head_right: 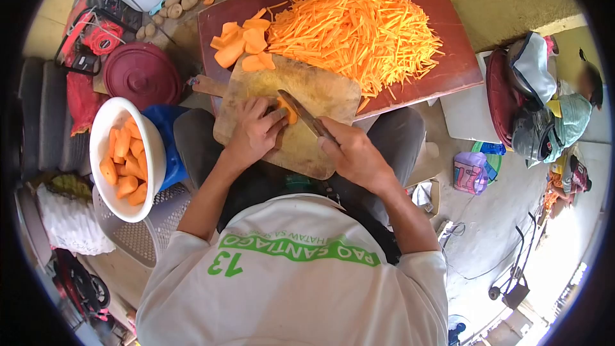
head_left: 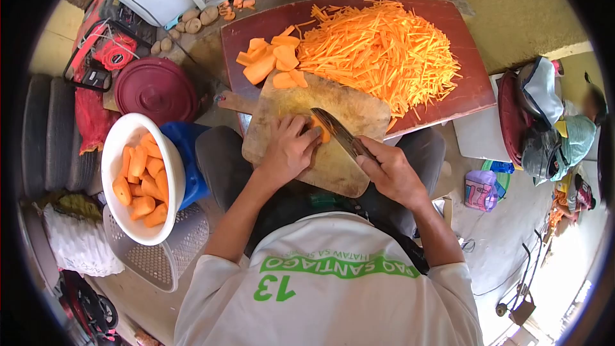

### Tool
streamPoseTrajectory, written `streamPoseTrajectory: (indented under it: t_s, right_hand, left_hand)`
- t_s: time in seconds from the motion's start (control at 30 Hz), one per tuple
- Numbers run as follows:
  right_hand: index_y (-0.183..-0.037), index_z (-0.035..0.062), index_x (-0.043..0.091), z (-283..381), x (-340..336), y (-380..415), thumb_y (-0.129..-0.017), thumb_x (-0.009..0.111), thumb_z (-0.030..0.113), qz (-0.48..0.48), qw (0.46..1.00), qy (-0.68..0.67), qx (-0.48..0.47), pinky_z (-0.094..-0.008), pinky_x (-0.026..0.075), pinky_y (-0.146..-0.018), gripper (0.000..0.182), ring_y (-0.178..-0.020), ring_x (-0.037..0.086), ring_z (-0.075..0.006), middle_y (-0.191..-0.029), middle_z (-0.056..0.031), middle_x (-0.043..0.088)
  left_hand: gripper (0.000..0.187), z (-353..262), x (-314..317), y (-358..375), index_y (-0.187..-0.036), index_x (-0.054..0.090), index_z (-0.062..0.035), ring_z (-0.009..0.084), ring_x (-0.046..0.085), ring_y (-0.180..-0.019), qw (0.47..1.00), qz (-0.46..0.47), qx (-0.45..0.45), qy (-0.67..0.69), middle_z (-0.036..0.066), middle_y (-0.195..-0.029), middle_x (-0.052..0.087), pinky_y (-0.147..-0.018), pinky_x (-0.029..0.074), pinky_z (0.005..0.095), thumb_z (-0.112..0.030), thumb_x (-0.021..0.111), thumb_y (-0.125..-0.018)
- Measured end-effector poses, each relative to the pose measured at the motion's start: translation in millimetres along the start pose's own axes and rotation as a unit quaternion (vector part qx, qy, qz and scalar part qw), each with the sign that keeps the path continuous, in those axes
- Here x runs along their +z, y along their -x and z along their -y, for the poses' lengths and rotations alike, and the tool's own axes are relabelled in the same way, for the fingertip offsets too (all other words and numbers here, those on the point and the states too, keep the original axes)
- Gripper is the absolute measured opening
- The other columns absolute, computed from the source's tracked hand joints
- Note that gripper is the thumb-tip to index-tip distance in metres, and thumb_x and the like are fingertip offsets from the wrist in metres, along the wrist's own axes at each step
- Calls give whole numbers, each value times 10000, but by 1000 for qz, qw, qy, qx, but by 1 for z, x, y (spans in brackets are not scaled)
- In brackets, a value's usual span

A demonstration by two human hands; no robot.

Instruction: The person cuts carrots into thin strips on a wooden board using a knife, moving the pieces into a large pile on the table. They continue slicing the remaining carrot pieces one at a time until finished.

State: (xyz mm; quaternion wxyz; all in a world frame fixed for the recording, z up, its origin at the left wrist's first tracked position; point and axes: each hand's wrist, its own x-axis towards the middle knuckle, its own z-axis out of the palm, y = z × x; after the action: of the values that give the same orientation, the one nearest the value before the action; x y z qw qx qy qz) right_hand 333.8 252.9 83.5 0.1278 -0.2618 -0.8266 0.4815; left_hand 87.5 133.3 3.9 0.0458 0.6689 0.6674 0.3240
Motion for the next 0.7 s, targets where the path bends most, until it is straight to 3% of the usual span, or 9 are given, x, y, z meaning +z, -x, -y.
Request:
streamPoseTrajectory:
  t_s: [0.03, 0.13, 0.33, 0.53, 0.7]
  right_hand:
    - [-1436, -63, 639, -1, 4, 0, -1081, 678, 70, 0, 999, 10, -34, -400, 562, -781, 381, -813, 693, -331, -958, -227, 712]
    - [-1453, -63, 636, 7, 4, 1, -1071, 695, 65, 39, 999, 12, -3, -432, 574, -854, 407, -934, 720, -430, -1074, -279, 743]
    - [-1541, -24, 594, 7, 13, 17, -1091, 691, 82, 48, 998, 39, -24, -471, 590, -958, 472, -1081, 748, -475, -1261, -291, 744]
    - [-1582, -21, 514, 28, 11, 24, -1109, 663, 93, 97, 990, 93, 40, -532, 614, -861, 509, -1027, 739, -502, -1173, -277, 737]
    - [-1537, -15, 520, 36, 8, 23, -1097, 674, 137, 99, 985, 143, 17, -555, 616, -715, 490, -881, 743, -484, -1052, -265, 726]
  left_hand:
    - [255, -2, 1, 5, -1132, 831, -68, 336, 662, -1145, 1000, -8, 2, -7, 105, -1169, 711, -1001, 466, 493, -126, 873, -887]
    - [276, -2, 0, 17, -1151, 829, -82, 341, 657, -1126, 1000, -14, -8, -5, 108, -1173, 708, -1000, 465, 494, -100, 850, -877]
    - [386, -14, 0, 29, -1191, 807, -49, 336, 618, -1134, 997, 13, 12, -73, 109, -1187, 658, -981, 462, 500, -62, 803, -805]
    - [429, -16, 8, 25, -1170, 791, -12, 364, 597, -1161, 999, 4, 23, -38, 125, -1261, 661, -1030, 471, 525, -64, 782, -744]
    - [429, -18, 8, 24, -1164, 790, -6, 388, 602, -1148, 999, -3, 23, -29, 142, -1304, 664, -1029, 494, 538, -53, 767, -738]
